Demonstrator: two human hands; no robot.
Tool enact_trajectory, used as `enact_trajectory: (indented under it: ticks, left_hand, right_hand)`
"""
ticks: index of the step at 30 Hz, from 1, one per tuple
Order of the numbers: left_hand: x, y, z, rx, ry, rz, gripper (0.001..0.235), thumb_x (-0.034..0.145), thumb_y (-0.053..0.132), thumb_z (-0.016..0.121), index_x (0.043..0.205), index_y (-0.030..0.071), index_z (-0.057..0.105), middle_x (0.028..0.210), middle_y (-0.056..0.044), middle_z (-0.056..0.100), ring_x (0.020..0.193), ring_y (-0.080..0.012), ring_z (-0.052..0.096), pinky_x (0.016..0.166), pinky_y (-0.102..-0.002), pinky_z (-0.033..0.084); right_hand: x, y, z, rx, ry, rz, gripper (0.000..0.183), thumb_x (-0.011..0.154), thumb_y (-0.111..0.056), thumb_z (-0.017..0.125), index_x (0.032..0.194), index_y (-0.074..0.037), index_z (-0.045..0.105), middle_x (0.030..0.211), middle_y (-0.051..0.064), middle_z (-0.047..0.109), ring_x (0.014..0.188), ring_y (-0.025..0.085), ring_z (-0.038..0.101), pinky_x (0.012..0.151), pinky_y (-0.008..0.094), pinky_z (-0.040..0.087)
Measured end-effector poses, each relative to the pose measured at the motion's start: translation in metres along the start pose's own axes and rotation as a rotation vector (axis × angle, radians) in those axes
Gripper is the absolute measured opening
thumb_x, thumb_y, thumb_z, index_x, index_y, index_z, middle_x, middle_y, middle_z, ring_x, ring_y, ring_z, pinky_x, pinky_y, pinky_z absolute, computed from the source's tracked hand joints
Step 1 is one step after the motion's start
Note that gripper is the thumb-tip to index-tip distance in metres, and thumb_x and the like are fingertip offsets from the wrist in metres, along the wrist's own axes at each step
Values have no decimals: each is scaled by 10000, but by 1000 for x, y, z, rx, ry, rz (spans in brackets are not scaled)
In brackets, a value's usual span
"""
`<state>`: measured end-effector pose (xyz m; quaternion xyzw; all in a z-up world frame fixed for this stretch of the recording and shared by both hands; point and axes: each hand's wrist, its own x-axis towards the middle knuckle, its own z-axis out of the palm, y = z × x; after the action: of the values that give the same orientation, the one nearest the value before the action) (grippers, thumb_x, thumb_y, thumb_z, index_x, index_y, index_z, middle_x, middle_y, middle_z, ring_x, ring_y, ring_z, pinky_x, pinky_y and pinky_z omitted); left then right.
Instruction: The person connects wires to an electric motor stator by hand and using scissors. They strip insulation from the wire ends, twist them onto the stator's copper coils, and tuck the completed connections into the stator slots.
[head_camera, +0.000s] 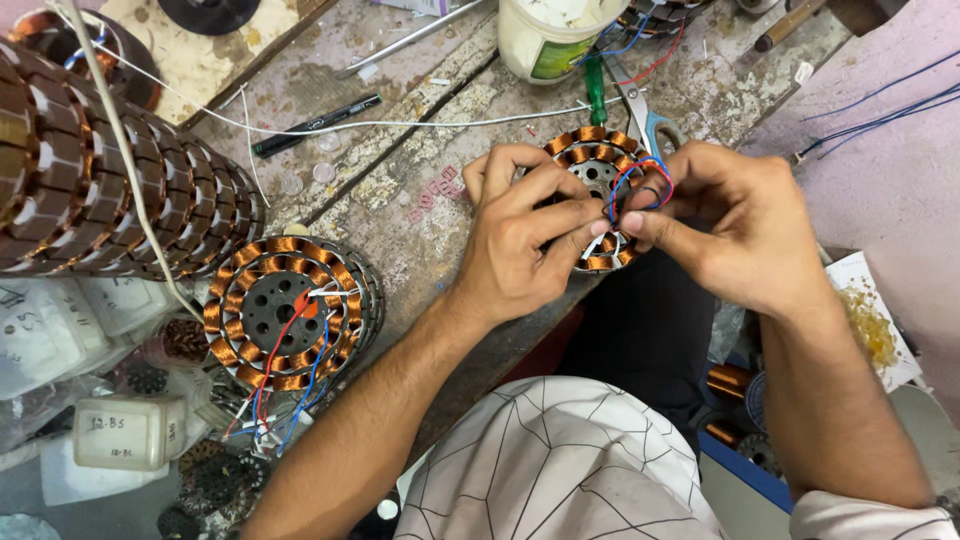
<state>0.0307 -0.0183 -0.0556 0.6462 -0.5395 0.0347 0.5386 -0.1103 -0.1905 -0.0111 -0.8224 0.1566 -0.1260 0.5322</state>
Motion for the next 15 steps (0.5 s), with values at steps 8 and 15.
enact_trajectory:
  ticks: [8,15]
  left_hand:
    - [1,4,-2,28,-1,25,93,879,154,818,950,112,775,985,24,661,1101,-230,539,1008,-423,312]
    - [0,2,1,4,8,-6,76,883,142,800,952,117,783,980,27,671,1107,-225,542,1014,-417,309]
  right_hand:
    - [14,-3,1,119,-19,177,129,870,54,754,913,7,642,834,63,722,724,114,703,633,261,588]
    - [10,6,-1,-207,-16,-365,189,856,69,816,948,13,660,1019,109,684,927,158,669,804,267,547]
